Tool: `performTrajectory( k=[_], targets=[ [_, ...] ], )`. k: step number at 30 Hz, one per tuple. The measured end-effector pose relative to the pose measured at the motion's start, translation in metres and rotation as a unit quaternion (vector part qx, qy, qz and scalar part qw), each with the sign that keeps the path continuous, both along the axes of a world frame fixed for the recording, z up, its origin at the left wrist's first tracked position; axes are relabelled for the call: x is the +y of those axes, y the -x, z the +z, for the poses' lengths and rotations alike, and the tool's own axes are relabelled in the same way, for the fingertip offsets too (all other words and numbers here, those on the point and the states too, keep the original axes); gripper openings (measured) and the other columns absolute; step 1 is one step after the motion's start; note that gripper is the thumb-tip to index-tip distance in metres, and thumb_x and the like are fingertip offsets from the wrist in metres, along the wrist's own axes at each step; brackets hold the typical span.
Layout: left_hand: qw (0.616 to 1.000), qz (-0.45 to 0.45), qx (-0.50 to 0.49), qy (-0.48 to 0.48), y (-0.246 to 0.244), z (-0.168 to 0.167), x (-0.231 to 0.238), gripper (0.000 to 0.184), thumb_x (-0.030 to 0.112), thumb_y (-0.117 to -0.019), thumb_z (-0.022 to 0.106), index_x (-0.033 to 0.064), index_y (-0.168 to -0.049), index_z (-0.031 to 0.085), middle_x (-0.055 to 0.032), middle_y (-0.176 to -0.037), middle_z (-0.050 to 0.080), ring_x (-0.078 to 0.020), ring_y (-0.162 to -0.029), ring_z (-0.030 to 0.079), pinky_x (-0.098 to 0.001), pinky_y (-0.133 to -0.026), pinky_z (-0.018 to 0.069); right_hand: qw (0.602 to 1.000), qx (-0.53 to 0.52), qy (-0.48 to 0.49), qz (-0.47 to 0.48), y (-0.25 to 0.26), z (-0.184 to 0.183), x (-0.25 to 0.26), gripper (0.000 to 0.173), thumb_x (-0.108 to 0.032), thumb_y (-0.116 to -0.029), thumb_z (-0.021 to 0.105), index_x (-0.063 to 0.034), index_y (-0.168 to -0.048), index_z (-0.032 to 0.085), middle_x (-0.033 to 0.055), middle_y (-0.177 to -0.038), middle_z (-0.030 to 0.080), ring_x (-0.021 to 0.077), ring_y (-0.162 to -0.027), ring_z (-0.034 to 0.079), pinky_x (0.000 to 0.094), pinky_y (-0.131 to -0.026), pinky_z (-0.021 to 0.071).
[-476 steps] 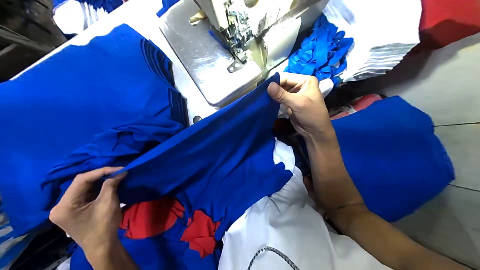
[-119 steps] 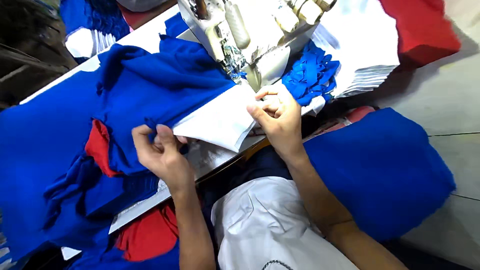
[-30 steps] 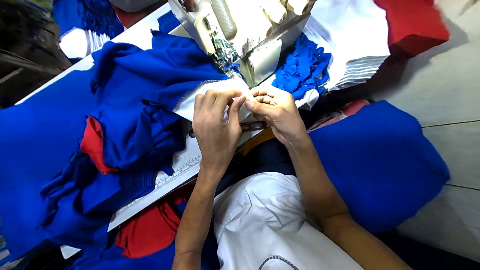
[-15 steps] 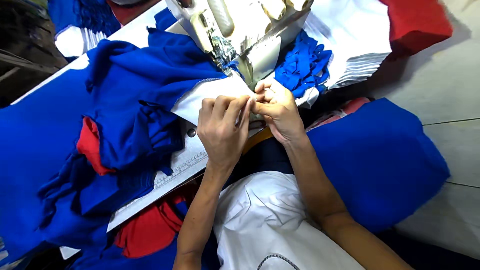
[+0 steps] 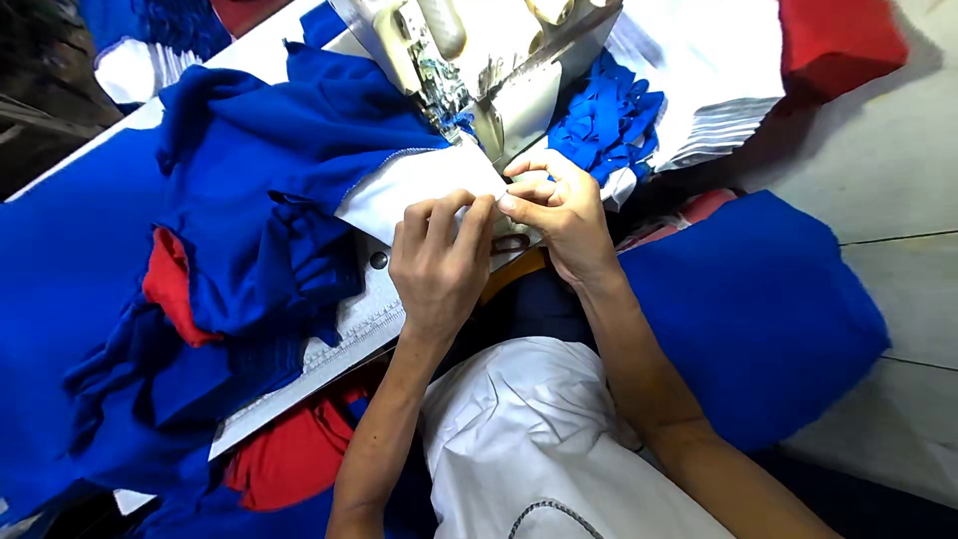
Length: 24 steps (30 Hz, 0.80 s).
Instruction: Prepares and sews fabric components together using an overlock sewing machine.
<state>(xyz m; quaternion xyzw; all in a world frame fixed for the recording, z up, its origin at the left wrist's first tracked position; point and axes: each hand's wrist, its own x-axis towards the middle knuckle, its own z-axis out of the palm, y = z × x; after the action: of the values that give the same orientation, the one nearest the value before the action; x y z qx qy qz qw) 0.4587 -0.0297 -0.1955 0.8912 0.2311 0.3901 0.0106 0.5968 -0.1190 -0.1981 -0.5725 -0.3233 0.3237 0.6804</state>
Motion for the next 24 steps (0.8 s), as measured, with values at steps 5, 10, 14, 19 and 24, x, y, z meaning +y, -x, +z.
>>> performTrajectory(
  k=[5, 10, 14, 19, 24],
  targets=[
    [1.000, -0.016, 0.009, 0.013, 0.001, 0.005, 0.001, 0.015, 0.015, -0.0960, 0.070, 0.0100, -0.108, 0.077, -0.0095, -0.107, 0.070, -0.0236, -0.100, 0.065, -0.0325, -0.079, 0.0530, 1.000, 0.006, 0.014, 0.015, -0.001, 0.000, 0.000, 0.032, 0.001, -0.0931, 0.067, -0.0076, -0.123, 0.061, 0.0054, -0.098, 0.073, 0.0098, -0.078, 0.069, 0.0217, -0.067, 0.0585],
    [1.000, -0.021, 0.016, -0.011, 0.000, 0.001, 0.002, 0.015, 0.014, -0.0956, 0.070, 0.0087, -0.108, 0.076, -0.0093, -0.099, 0.070, -0.0242, -0.096, 0.065, -0.0324, -0.077, 0.0521, 0.999, 0.037, -0.007, 0.022, -0.002, -0.001, 0.001, 0.026, -0.007, -0.1045, 0.047, -0.0067, -0.126, 0.062, 0.0049, -0.083, 0.063, 0.0079, -0.063, 0.058, 0.0209, -0.059, 0.0525],
    [0.999, -0.022, 0.028, -0.013, -0.001, 0.002, 0.000, 0.022, 0.015, -0.0970, 0.069, 0.0095, -0.117, 0.076, -0.0089, -0.099, 0.070, -0.0239, -0.094, 0.064, -0.0326, -0.074, 0.0502, 0.999, 0.019, -0.025, 0.014, -0.002, 0.002, 0.004, 0.017, -0.015, -0.1075, 0.050, -0.0062, -0.117, 0.061, 0.0039, -0.079, 0.062, 0.0070, -0.060, 0.057, 0.0187, -0.056, 0.0510],
    [0.999, -0.032, 0.005, -0.033, -0.003, -0.002, 0.000, 0.016, 0.014, -0.0940, 0.073, 0.0086, -0.108, 0.079, -0.0093, -0.097, 0.071, -0.0251, -0.094, 0.063, -0.0349, -0.077, 0.0487, 0.999, -0.043, -0.014, -0.004, 0.000, 0.005, 0.004, 0.018, -0.010, -0.0993, 0.067, -0.0056, -0.116, 0.062, 0.0049, -0.070, 0.064, 0.0095, -0.051, 0.056, 0.0188, -0.046, 0.0485],
    [0.997, -0.042, -0.011, -0.064, 0.001, -0.014, 0.000, 0.018, 0.017, -0.0920, 0.072, 0.0113, -0.107, 0.080, -0.0075, -0.099, 0.072, -0.0270, -0.097, 0.062, -0.0434, -0.092, 0.0434, 0.999, -0.042, -0.001, 0.001, -0.003, 0.006, 0.007, 0.022, -0.005, -0.0938, 0.073, -0.0067, -0.113, 0.063, 0.0045, -0.073, 0.068, 0.0084, -0.054, 0.061, 0.0183, -0.048, 0.0511]
  ],
)
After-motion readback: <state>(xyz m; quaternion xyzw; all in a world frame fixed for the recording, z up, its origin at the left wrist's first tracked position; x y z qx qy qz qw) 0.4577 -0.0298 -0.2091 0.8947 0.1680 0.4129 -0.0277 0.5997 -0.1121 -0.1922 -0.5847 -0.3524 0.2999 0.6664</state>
